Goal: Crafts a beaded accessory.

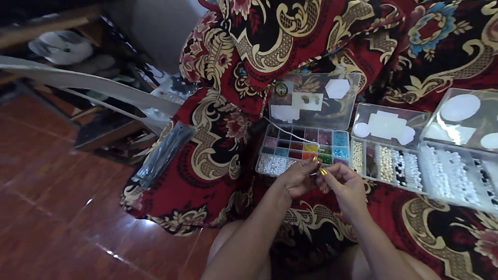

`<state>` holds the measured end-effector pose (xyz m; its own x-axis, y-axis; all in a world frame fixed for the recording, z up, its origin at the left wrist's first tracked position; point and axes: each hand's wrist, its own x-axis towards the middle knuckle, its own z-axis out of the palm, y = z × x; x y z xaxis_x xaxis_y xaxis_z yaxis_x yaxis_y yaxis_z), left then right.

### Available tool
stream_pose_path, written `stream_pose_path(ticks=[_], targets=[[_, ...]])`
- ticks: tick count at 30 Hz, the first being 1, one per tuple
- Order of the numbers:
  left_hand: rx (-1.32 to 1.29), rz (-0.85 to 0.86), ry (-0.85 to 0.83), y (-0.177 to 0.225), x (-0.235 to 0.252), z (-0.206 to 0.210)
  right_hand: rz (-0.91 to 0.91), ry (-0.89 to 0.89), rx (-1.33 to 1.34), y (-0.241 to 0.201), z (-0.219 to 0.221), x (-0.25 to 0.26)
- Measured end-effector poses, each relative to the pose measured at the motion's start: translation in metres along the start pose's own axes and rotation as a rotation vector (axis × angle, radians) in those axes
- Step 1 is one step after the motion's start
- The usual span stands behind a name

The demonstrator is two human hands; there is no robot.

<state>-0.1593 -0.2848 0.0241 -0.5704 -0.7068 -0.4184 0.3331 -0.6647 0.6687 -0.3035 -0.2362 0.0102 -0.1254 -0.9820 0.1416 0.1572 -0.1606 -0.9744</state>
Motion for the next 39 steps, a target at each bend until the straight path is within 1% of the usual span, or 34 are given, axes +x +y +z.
stream_pose_path(ticks=[5, 16, 20, 25, 29, 35, 39], targets=[[-0.047, -0.014, -0.012, -0.003, 0.002, -0.003, 0.021, 0.008, -0.012, -0.001, 0.000, 0.001], [-0.040, -0.016, 0.039, -0.001, 0.002, 0.000, 0.005, 0.002, 0.021, 0.001, -0.001, 0.001], [0.037, -0.002, 0.047, 0.001, 0.001, 0.001, 0.021, -0.002, 0.018, 0.001, -0.001, 0.002], [0.166, 0.089, 0.033, 0.007, 0.001, 0.001, 0.040, 0.015, 0.005, -0.003, 0.001, 0.000], [0.151, 0.103, 0.033, 0.007, 0.002, -0.003, 0.037, 0.016, -0.021, -0.003, 0.000, 0.000], [0.108, 0.070, 0.045, 0.004, 0.004, -0.003, 0.020, 0.019, -0.027, -0.003, 0.001, -0.001], [0.072, 0.050, 0.081, 0.004, 0.003, 0.000, 0.024, 0.016, -0.037, -0.004, 0.000, 0.000]])
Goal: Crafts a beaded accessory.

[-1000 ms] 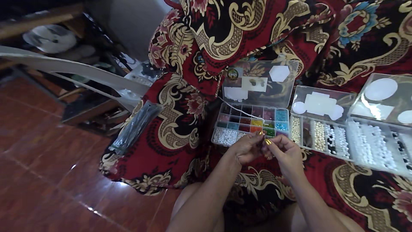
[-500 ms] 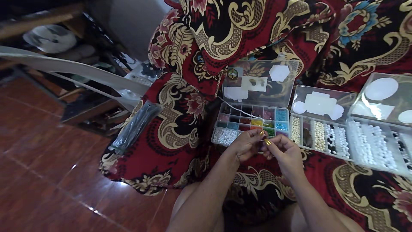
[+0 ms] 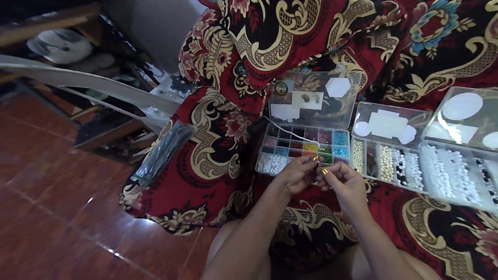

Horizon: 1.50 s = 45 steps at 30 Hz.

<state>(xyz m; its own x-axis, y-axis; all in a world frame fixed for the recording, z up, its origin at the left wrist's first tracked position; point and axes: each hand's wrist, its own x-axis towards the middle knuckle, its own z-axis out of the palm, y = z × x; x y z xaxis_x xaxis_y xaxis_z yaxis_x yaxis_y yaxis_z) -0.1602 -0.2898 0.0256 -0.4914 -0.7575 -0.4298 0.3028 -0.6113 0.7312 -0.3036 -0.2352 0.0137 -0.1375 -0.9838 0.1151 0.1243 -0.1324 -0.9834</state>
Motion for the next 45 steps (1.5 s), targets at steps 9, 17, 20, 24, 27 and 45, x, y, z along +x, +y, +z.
stream_pose_path(ticks=[9, 17, 20, 24, 27, 45], targets=[[0.117, 0.033, 0.113, 0.002, 0.001, 0.004, 0.006, -0.002, 0.007, 0.001, 0.000, 0.001], [0.040, 0.042, 0.183, 0.012, -0.003, 0.002, 0.011, 0.021, 0.002, 0.000, -0.001, 0.002], [-0.035, 0.000, 0.120, 0.009, -0.002, -0.001, 0.011, 0.023, 0.010, 0.000, 0.000, 0.002], [-0.055, -0.059, -0.008, 0.001, -0.002, -0.003, -0.004, 0.021, -0.010, 0.001, 0.000, 0.001], [-0.079, -0.085, -0.083, -0.003, 0.000, -0.002, -0.047, 0.028, -0.067, 0.003, 0.001, 0.000], [-0.124, -0.132, -0.055, -0.004, 0.000, 0.000, -0.064, 0.064, -0.134, 0.006, 0.001, 0.000]])
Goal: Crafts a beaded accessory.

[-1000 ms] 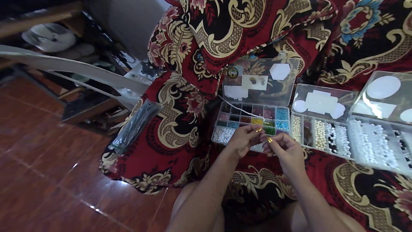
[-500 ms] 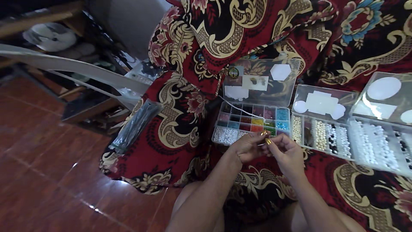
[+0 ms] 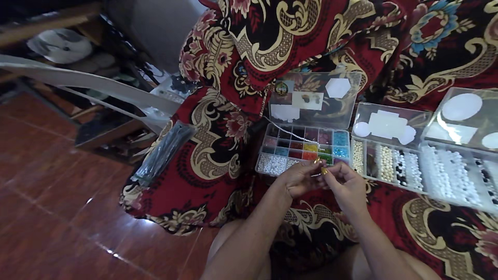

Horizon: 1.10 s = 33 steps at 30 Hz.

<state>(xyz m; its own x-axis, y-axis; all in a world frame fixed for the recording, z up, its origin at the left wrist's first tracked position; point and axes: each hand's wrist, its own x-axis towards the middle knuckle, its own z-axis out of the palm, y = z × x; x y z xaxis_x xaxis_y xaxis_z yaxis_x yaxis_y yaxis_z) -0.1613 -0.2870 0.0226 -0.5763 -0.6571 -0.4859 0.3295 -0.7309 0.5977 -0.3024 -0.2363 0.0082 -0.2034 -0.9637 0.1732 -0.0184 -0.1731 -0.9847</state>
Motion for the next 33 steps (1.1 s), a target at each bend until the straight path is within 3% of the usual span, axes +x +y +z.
stream_pose_path(ticks=[12, 33], targets=[[0.149, 0.084, 0.099, 0.0046, -0.0036, 0.0049, 0.001, -0.002, 0.007, -0.0008, 0.0004, 0.0001], [0.184, 0.103, 0.058, 0.0058, -0.0031, 0.0015, -0.009, -0.009, -0.010, -0.0017, 0.0000, 0.0002]])
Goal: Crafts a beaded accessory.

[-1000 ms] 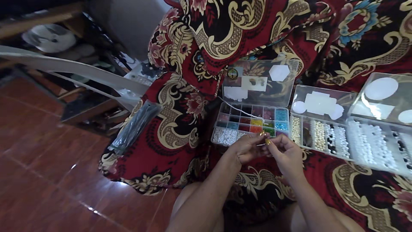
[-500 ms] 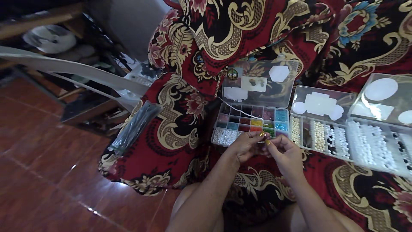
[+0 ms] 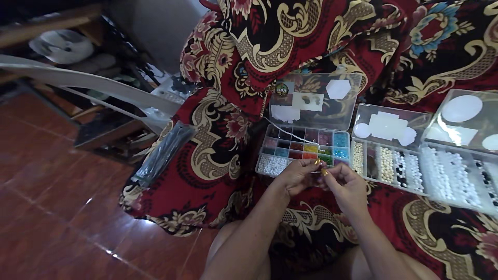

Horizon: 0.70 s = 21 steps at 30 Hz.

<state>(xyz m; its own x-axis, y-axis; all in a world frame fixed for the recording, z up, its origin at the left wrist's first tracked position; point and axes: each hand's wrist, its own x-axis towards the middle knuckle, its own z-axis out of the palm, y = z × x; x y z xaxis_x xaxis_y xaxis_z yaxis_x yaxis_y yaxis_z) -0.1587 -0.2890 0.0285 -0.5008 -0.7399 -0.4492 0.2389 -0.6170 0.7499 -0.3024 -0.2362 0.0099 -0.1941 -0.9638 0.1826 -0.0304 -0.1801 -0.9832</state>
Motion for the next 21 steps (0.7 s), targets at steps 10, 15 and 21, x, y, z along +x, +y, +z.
stream_pose_path(ticks=[10, 15, 21], targets=[[-0.010, -0.009, -0.015, 0.0004, -0.0007, 0.0011, -0.018, -0.002, 0.004, 0.0009, -0.0006, -0.0003], [-0.003, -0.007, -0.016, 0.0012, -0.0004, 0.0005, -0.016, -0.003, 0.004, -0.0013, -0.0008, -0.0007], [0.016, 0.001, -0.008, 0.0024, -0.0006, -0.0006, -0.016, -0.012, 0.006, -0.0019, -0.0005, -0.0007]])
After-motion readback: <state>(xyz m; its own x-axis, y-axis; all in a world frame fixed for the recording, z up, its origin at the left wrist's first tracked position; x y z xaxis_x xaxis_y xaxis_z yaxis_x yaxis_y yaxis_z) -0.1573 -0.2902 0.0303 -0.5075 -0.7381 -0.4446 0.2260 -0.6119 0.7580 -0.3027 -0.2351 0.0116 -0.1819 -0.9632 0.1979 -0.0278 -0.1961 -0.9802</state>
